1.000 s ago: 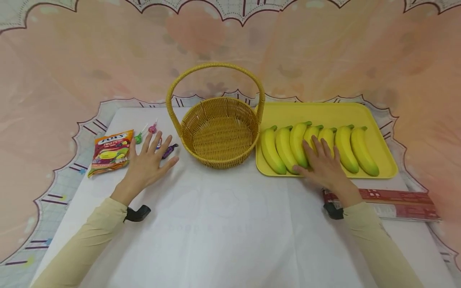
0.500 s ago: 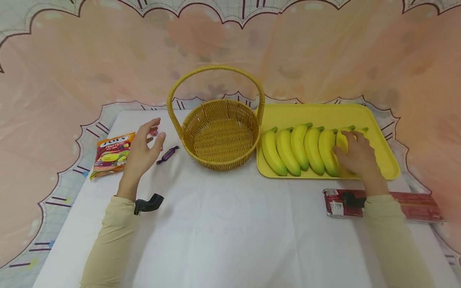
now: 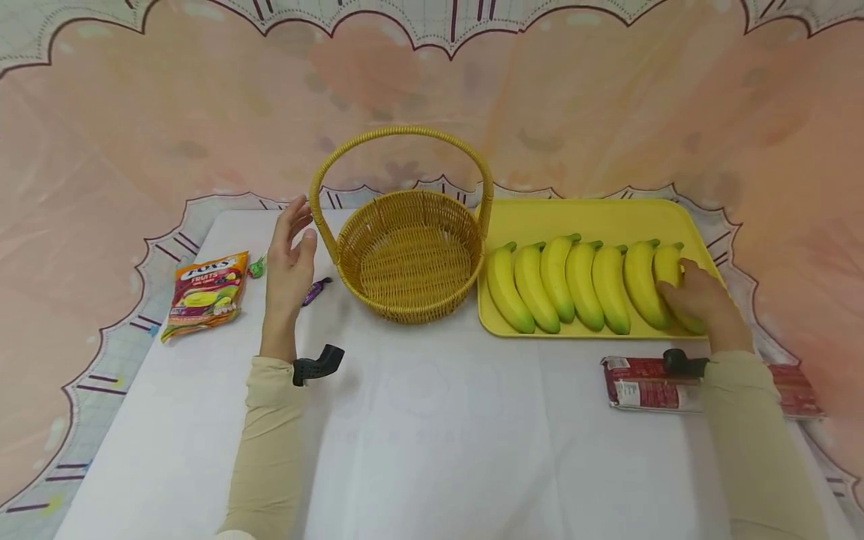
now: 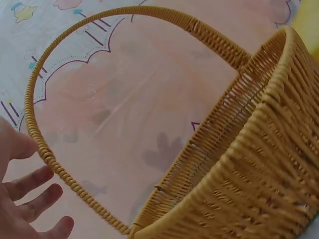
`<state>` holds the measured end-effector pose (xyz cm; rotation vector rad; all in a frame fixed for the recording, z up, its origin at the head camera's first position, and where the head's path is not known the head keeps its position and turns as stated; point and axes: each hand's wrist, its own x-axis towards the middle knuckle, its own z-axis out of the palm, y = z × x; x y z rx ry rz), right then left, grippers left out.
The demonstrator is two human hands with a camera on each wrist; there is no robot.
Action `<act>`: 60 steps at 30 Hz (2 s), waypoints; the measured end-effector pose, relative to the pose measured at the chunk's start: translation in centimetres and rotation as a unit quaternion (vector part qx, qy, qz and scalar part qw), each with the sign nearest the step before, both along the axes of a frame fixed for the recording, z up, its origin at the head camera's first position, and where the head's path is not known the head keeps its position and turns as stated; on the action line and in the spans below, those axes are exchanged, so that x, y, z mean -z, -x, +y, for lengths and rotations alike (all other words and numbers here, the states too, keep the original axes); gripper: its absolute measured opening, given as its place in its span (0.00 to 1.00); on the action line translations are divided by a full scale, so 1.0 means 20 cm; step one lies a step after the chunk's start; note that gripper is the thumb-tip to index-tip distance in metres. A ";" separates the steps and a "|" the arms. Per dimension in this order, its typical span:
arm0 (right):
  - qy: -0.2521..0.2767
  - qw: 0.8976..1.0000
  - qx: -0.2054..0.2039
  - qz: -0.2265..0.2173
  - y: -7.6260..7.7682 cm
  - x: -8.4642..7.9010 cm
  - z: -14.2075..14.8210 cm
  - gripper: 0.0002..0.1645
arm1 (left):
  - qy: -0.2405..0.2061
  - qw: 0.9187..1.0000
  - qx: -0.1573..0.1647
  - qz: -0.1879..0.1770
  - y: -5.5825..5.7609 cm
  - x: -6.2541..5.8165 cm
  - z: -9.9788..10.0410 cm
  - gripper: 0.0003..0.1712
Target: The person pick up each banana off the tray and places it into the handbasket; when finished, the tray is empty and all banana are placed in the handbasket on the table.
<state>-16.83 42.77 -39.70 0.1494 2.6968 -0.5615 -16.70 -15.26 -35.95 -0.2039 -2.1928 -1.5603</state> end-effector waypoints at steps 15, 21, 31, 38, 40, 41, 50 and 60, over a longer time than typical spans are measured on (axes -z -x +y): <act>0.045 0.996 0.019 0.074 -0.02 0.02 -0.03 0.48 | -0.086 0.995 -0.032 -0.032 0.02 -0.04 0.09 0.24; 0.066 0.988 0.049 0.129 -0.08 0.01 -0.13 0.48 | -0.086 0.996 -0.016 -0.022 0.01 -0.02 0.10 0.26; 0.121 0.971 0.040 0.200 -0.16 -0.02 -0.39 0.47 | -0.077 0.996 -0.019 -0.035 -0.01 -0.02 0.09 0.25; 0.147 0.967 0.033 0.205 -0.22 -0.02 -0.56 0.47 | -0.058 0.997 -0.001 -0.047 -0.01 -0.03 0.08 0.25; 0.151 0.965 0.026 0.213 -0.22 -0.03 -0.61 0.47 | -0.049 0.997 0.003 -0.054 -0.01 -0.04 0.07 0.26; 0.154 0.964 0.022 0.217 -0.23 -0.03 -0.63 0.47 | -0.045 0.997 0.007 -0.058 -0.01 -0.04 0.07 0.26; 0.202 0.945 -0.032 0.255 -0.26 -0.02 -0.86 0.43 | -0.017 0.996 0.032 -0.080 -0.01 -0.05 0.06 0.29; 0.225 0.935 -0.103 0.255 -0.25 -0.07 -1.10 0.41 | -0.020 0.995 0.028 -0.092 -0.02 -0.06 0.07 0.31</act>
